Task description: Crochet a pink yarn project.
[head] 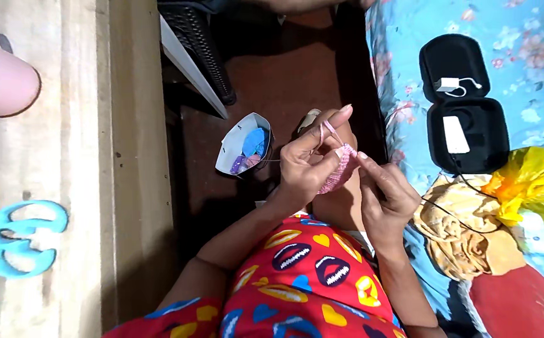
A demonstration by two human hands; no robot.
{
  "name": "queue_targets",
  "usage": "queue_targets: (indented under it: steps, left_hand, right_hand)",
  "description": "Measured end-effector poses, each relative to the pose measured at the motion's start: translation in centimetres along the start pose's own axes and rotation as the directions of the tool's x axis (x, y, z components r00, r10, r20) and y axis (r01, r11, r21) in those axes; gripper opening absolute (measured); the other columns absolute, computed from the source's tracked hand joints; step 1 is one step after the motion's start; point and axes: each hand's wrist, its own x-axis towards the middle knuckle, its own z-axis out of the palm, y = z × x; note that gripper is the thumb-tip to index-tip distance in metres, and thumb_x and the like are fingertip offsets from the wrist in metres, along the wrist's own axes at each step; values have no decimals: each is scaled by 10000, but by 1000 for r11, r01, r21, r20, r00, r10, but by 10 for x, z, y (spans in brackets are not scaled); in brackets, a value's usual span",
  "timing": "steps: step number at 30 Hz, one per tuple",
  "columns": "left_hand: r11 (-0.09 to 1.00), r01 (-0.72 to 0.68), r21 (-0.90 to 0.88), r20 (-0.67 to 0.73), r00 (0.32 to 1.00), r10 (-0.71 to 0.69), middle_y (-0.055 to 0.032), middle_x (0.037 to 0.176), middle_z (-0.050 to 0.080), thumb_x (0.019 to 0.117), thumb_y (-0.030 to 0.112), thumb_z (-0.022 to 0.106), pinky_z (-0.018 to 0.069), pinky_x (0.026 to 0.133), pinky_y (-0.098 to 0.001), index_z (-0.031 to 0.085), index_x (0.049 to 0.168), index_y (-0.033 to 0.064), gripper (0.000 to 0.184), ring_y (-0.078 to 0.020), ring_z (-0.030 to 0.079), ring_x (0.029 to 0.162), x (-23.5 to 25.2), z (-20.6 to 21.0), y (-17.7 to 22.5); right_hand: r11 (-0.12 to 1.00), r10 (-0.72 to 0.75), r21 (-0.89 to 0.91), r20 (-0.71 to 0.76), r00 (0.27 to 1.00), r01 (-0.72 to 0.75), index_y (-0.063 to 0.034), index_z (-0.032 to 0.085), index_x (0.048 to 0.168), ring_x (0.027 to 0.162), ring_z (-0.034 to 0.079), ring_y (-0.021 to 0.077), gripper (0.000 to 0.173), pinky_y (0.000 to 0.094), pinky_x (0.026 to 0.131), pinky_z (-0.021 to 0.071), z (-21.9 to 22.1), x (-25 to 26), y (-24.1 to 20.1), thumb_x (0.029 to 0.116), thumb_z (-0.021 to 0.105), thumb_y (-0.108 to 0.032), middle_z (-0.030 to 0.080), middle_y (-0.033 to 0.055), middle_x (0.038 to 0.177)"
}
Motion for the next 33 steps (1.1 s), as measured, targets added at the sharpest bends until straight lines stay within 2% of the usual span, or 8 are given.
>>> queue_targets:
  steps: [6, 11, 18, 23, 26, 29, 31, 33]
  left_hand:
    - [944, 250, -217, 68, 968, -241, 23, 855, 686, 825, -176, 552, 562, 723, -210, 556, 1382, -71, 568, -41, 639, 732, 15, -11, -1]
    - [876, 384, -292, 127, 923, -363, 14, 790, 648, 834, -148, 507, 560, 691, -228, 547, 1395, -53, 570, -58, 623, 685, 19, -14, 0]
    - [891, 374, -256, 150, 926, -345, -6, 864, 670, 831, -157, 517, 568, 736, -229, 532, 1412, -59, 590, -61, 643, 743, 17, -15, 1]
    - [903, 370, -217, 135, 928, -348, -29, 885, 670, 843, -175, 521, 562, 693, -203, 513, 1454, -25, 630, -62, 638, 729, 12, -14, 4]
    - [925, 318, -206, 128, 946, -296, -40, 940, 680, 820, -203, 528, 568, 727, -215, 464, 1467, -63, 664, -61, 648, 766, 9, -9, -1]
    - [921, 327, -211, 131, 943, -305, -72, 1076, 697, 814, -195, 536, 576, 772, -230, 472, 1466, -64, 668, -68, 665, 827, 4, -6, -7]
    - [900, 377, -218, 142, 925, -353, -31, 999, 710, 834, -159, 561, 583, 771, -243, 565, 1386, -45, 563, -72, 675, 823, 5, -11, -9]
    - [887, 435, -155, 149, 898, -414, 27, 892, 731, 882, -40, 591, 566, 698, -215, 719, 1118, 36, 279, -33, 666, 760, 8, -23, -12]
  right_hand:
    - [987, -87, -134, 35, 996, 91, -17, 774, 1126, 652, 562, 116, 227, 223, 583, 458, -5, 2, 1, 965, 616, -42, 617, 100, 789]
    - [1000, -26, 13, 78, 997, 25, -8, 770, 1126, 662, 535, 36, 224, 153, 602, 443, -10, 3, 2, 965, 617, -28, 605, 60, 786]
    - [842, 264, 414, 241, 934, -345, -70, 777, 1157, 783, 642, -5, 282, 159, 701, 550, -13, 5, 5, 926, 649, 29, 726, -26, 959]
    - [523, 408, 614, 428, 806, -591, -112, 757, 1202, 547, 481, -40, 297, 119, 482, 396, -9, 6, 11, 942, 653, -15, 724, -19, 907]
    - [566, 394, 578, 437, 809, -588, -118, 667, 1363, 547, 469, -42, 421, 118, 497, 389, -6, 7, 8, 955, 623, -26, 689, -47, 842]
    - [587, 359, 567, 457, 814, -578, -88, 681, 1332, 589, 495, -56, 378, 112, 526, 422, -7, 8, 9, 972, 594, -15, 731, -42, 1005]
    - [566, 356, 580, 469, 808, -586, -79, 714, 1274, 580, 486, -56, 330, 113, 517, 413, -9, 8, 13, 971, 598, -16, 728, -40, 989]
    - [536, 361, 595, 480, 800, -599, -84, 731, 1244, 580, 494, -58, 310, 110, 514, 417, -12, 9, 16, 968, 607, -17, 734, -41, 995]
